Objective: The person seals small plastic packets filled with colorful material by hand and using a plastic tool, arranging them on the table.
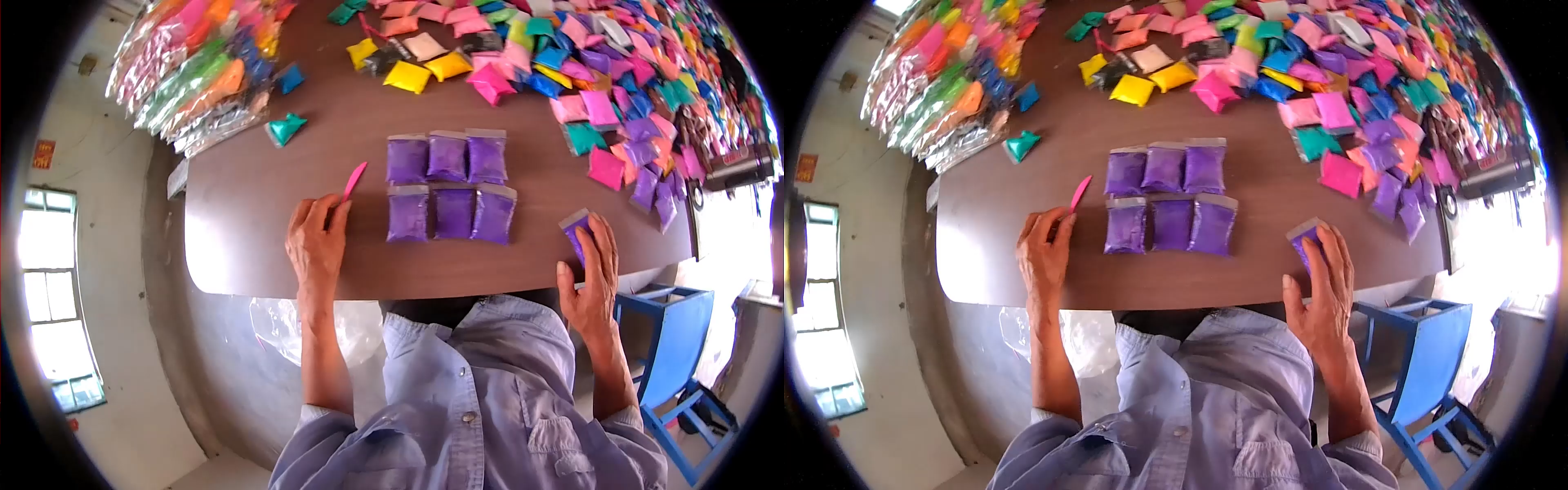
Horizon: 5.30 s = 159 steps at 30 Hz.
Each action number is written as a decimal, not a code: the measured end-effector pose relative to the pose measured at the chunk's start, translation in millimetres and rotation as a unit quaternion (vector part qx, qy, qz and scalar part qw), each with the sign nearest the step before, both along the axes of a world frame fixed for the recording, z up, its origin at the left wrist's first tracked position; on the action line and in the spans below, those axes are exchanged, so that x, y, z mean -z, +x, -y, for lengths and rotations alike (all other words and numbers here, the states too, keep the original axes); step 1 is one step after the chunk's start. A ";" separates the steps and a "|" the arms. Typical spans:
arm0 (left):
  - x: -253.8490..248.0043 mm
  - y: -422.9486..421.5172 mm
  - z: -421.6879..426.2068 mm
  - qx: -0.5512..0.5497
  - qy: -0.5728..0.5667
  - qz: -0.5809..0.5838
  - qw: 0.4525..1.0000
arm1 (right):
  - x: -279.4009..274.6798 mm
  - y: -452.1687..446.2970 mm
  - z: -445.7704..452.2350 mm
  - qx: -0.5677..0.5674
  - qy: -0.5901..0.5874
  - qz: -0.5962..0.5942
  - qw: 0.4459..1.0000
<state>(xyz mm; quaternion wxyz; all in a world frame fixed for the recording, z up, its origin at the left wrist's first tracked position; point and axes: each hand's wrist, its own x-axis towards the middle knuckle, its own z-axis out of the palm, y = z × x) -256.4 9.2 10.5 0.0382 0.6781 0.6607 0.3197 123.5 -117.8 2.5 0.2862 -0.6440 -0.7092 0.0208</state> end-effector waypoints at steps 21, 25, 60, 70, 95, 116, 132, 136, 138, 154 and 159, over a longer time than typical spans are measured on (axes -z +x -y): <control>-40.0 158.1 67.4 0.258 -0.124 0.159 0.945 | 6.6 31.0 17.2 0.030 0.047 -0.036 0.998; -13.3 213.7 77.7 0.341 -0.128 0.140 0.921 | 5.0 42.0 25.2 0.022 0.054 -0.043 0.997; -6.9 269.1 32.3 0.323 -0.062 0.002 0.944 | 7.8 53.5 27.2 -0.002 0.069 -0.092 0.993; 1.7 246.3 70.1 0.313 -0.066 0.076 0.944 | 6.1 56.4 24.6 -0.016 0.067 -0.081 0.994; 7.1 246.3 71.8 0.346 -0.046 0.065 0.935 | 6.8 54.2 19.0 -0.005 0.068 -0.058 0.996; 10.0 250.9 68.5 0.313 -0.045 0.105 0.943 | 16.6 47.2 17.5 0.019 0.113 -0.076 0.990; -4.7 241.8 76.3 0.331 -0.038 0.132 0.934 | 9.7 50.1 20.4 0.006 0.098 -0.084 0.992; -10.4 251.7 78.5 0.346 -0.007 0.136 0.928 | 6.5 52.8 19.3 -0.025 0.103 -0.035 0.994; -10.4 255.9 75.6 0.380 -0.043 0.058 0.922 | 11.4 54.5 19.0 -0.033 0.110 -0.033 0.993; -12.0 264.1 49.9 0.398 -0.041 -0.016 0.916 | 8.2 52.8 16.3 -0.034 0.112 -0.035 0.992; -17.1 253.1 44.6 0.313 -0.031 0.044 0.948 | -0.2 47.5 17.9 0.008 0.084 -0.037 0.996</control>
